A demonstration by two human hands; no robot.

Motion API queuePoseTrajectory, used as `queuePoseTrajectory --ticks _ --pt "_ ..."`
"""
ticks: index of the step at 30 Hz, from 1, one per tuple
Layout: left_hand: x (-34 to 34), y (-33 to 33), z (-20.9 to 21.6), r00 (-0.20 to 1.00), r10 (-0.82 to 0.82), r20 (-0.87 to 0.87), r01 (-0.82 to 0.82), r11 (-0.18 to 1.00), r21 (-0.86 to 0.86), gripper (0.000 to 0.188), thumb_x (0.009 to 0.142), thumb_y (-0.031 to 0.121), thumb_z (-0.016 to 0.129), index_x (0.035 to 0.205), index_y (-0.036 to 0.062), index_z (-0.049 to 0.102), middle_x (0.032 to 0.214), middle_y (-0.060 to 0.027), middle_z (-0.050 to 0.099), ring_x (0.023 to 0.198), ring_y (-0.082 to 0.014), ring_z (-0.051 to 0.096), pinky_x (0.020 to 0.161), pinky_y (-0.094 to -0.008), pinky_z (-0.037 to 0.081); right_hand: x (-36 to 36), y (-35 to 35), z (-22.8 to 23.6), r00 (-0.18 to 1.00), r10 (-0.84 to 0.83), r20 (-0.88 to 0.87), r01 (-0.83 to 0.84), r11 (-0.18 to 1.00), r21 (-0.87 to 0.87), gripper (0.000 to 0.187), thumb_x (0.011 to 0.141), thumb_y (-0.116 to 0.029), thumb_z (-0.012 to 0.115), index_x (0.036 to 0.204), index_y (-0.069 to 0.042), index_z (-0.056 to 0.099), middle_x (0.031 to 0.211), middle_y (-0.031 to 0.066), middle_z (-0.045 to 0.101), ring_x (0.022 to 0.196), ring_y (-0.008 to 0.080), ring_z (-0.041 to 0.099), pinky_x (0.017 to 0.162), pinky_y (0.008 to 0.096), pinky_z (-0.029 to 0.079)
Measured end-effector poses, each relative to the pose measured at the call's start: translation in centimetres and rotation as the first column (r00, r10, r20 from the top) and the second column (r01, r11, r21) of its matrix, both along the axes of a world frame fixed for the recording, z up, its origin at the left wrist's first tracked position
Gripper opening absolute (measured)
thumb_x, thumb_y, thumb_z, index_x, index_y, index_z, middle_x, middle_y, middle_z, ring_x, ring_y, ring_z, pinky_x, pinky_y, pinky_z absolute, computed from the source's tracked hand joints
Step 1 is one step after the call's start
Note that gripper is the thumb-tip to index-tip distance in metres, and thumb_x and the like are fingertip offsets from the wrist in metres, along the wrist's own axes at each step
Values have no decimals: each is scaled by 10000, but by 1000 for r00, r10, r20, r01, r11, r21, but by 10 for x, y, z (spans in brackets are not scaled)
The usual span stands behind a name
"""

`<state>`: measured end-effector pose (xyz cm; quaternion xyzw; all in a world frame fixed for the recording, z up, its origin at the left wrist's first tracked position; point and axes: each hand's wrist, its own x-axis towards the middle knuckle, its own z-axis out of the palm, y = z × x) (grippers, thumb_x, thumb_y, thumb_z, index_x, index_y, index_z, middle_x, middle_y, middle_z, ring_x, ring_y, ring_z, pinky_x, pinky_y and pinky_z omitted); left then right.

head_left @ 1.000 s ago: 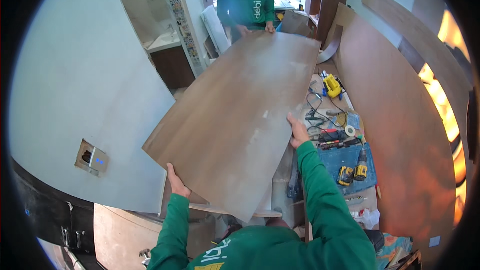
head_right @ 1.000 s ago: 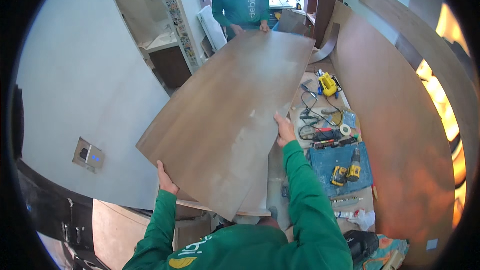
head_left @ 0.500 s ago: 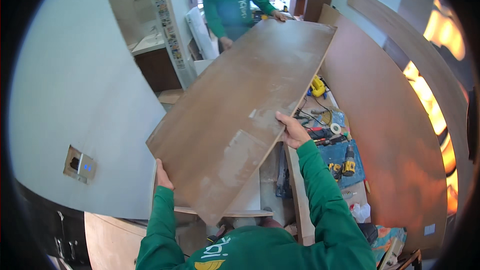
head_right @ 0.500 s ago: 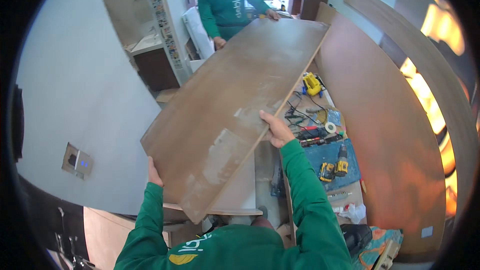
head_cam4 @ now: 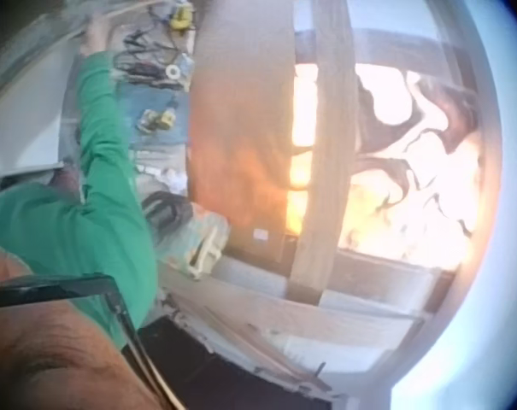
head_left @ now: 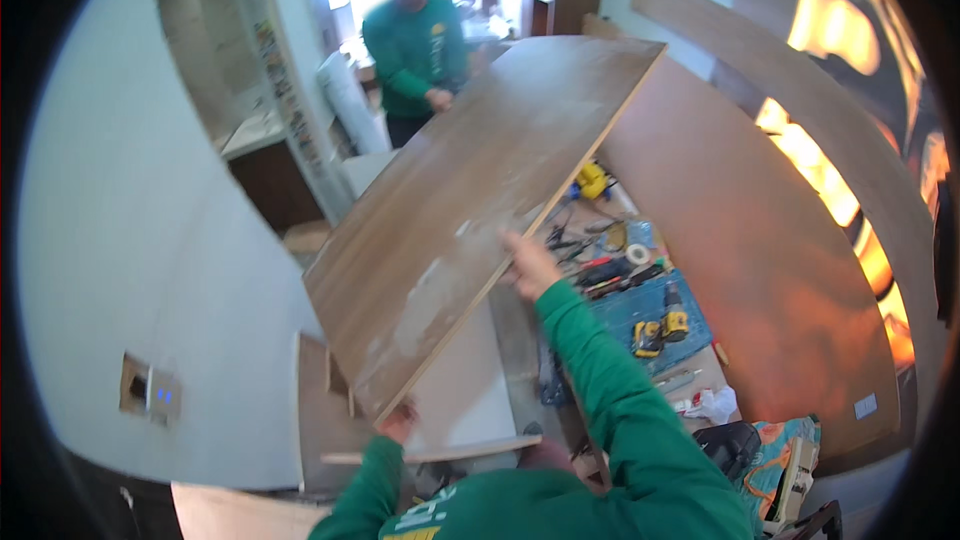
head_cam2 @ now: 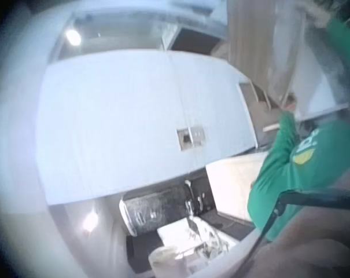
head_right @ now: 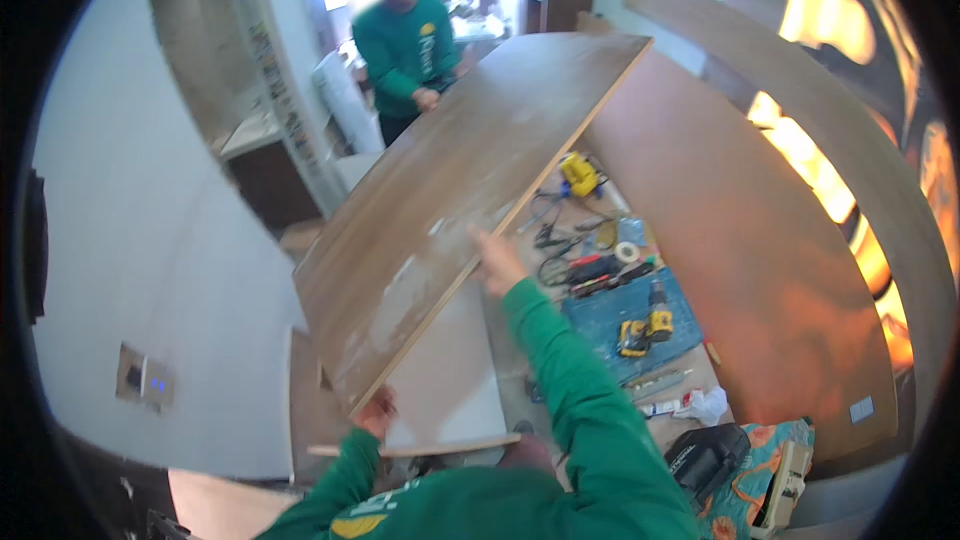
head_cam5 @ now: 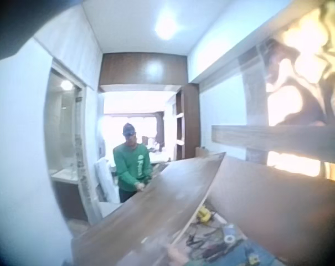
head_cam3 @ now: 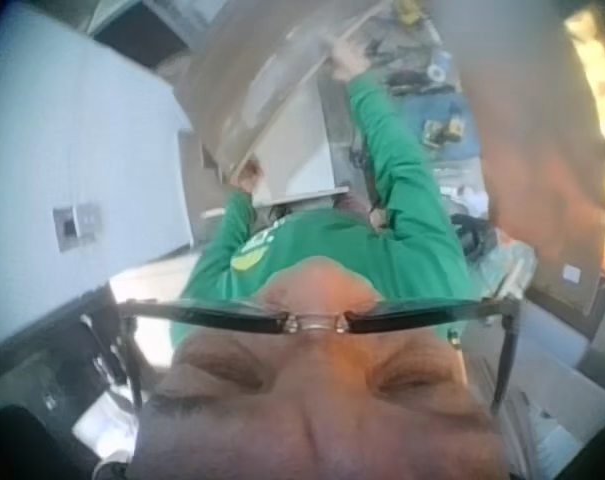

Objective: The person positions a large wooden panel onto a workbench and secures it using a cordless drill. They drive multiple screws into the panel's edge to attach it to a supporting frame. A second person assists by holding the panel steady during the process.

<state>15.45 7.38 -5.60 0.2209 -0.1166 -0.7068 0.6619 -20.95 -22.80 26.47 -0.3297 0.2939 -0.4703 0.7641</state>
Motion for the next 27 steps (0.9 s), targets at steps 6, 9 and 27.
queuePoseTrajectory --ticks 6,9,27 --pt "-283 -120 203 832 -548 -83 531 831 -163 623 1060 565 416 1348 33 564 933 -89 707 757 -225 681 643 -328 550 -23 10 -64 956 4 -294 15 998 61 522 958 -350 709 1330 -9 574 1197 111 700 1066 264 682 869 457 575" --pt "-397 -205 302 740 -581 -337 549 813 -196 875 969 687 497 1491 -9 410 1239 -161 663 1016 -282 682 790 -391 560 -41 -28 -139 890 -263 -373 258 964 -62 552 932 -377 740 1308 4 605 1146 119 710 1016 243 689 822 414 593" --pt "-512 -404 337 965 -58 -255 54 998 -24 311 1012 372 633 1133 86 637 1041 -78 734 868 -211 724 707 -329 627 -76 -50 -111 827 240 -508 -421 864 -277 531 957 -401 688 1313 -15 606 1043 73 690 866 200 661 769 355 572"
